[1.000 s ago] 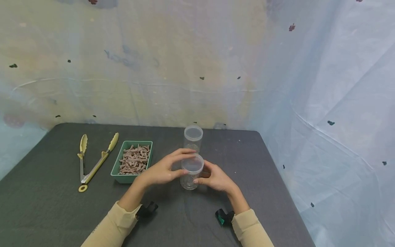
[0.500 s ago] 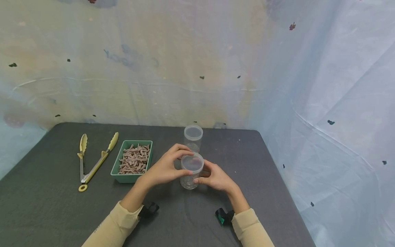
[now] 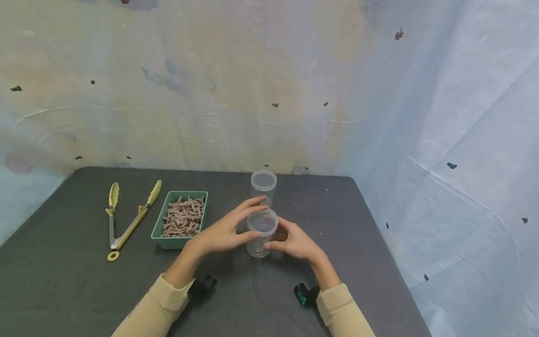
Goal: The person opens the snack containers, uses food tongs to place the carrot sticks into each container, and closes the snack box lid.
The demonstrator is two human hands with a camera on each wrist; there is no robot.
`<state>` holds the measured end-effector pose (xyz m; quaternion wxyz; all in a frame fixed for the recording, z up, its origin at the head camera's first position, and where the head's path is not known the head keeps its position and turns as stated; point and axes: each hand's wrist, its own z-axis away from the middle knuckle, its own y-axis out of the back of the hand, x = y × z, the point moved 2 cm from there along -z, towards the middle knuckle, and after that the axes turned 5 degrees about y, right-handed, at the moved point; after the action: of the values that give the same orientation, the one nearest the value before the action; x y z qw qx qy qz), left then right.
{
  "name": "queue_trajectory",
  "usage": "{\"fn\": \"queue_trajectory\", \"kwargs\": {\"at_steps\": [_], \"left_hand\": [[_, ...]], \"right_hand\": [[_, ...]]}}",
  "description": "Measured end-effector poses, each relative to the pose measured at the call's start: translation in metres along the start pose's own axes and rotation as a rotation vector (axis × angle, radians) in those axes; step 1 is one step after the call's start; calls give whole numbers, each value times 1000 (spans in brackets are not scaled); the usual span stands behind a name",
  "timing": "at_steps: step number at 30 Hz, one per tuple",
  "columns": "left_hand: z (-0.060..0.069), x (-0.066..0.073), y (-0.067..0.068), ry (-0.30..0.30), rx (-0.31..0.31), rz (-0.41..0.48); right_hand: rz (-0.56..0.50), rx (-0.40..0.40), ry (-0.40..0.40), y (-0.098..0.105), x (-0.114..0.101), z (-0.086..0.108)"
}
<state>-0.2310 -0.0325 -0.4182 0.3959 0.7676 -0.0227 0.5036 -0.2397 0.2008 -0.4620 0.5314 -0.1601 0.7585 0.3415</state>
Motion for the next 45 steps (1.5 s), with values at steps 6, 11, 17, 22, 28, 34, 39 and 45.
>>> {"fn": "queue_trajectory", "kwargs": {"at_steps": [6,11,17,22,28,34,39,45], "left_hand": [[0,2,2,-19,-31,27],[0,0,2,-31,1,5],[-2,-1,2,-45,43,-1],[-2,-1,1,-65,97,-12],[-3,-2,-2,-79,151,-13],[-4,-2,-6,-42,199,-21],[-5,-2,-10,27,235,-62],[-3,-2,-8,32,109,-25]], "right_hand": [[1,5,-7,0,0,0],[4,6,-10,0,0,0],[0,10,-12,0,0,0],[-3,9,-5,0,2,0],[-9,7,-3,0,2,0],[-5,1,2,0,2,1],[1,-1,1,1,2,0],[12,2,-4,0,1,1]]}}
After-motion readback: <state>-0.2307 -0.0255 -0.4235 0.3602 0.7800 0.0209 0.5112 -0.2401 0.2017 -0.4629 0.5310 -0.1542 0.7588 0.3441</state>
